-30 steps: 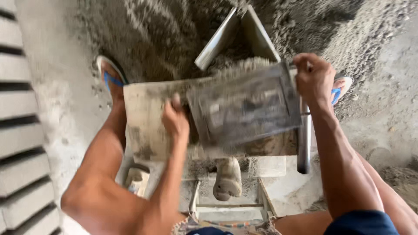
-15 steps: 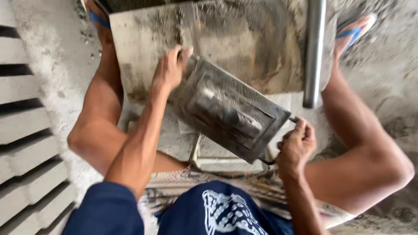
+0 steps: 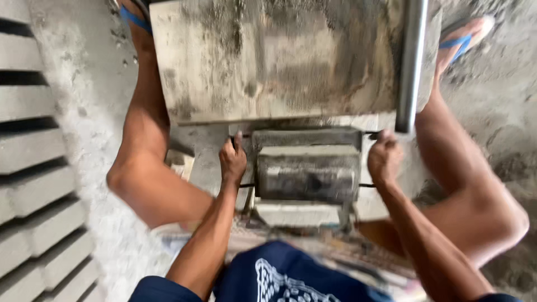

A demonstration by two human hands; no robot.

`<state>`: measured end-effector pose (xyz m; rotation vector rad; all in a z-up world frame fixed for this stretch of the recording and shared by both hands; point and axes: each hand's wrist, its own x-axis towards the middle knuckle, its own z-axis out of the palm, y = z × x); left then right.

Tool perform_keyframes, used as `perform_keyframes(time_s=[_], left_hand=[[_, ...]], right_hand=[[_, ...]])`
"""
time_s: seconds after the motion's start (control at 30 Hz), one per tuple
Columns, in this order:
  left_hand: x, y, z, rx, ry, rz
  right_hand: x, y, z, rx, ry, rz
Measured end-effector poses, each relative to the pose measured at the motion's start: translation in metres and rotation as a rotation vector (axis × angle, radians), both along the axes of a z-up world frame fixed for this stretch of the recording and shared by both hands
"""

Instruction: The person scoops wet concrete into a rectangular metal mold using a trowel, levels the surface, and compacts the mixture. They then lift the mold, flip it to release the formed block onto a stack, and repeat the process.

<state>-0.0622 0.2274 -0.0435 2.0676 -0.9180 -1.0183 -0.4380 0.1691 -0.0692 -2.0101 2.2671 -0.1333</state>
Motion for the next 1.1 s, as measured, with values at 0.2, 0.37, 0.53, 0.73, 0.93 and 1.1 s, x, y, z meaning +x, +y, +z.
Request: perform_keyframes(time_s=[0.2, 0.37, 0.53, 0.73, 0.93, 1.1], left_hand=[[0.000, -0.006, -0.101, 0.188, -0.056, -0.114], [0.024, -0.018, -0.129, 0.622, -0.026, -0.335], [0.064, -0.039, -0.049, 0.703, -0.055, -0.629], [0.102, -0.155, 0.146, 0.422, 0.217, -0.611], [0.150, -0.238, 0.105, -0.455, -0.111, -0.243], [0.163, -0.260, 0.090, -0.442, -0.102, -0.215]], right_hand=[[-0.022, -0.004, -0.115, 0.019, 0.038, 0.368], [-0.013, -0.026, -0.108, 0.718, -0.403, -0.239], [0.029, -0.098, 0.074, 0.567, 0.003, 0.554], [0.147, -0.178, 0.238, 0.436, -0.454, 0.575], [0.333, -0.175, 0.208, 0.691, -0.125, 1.437], [0.349, -0.189, 0.095, 0.218, -0.099, 2.044]])
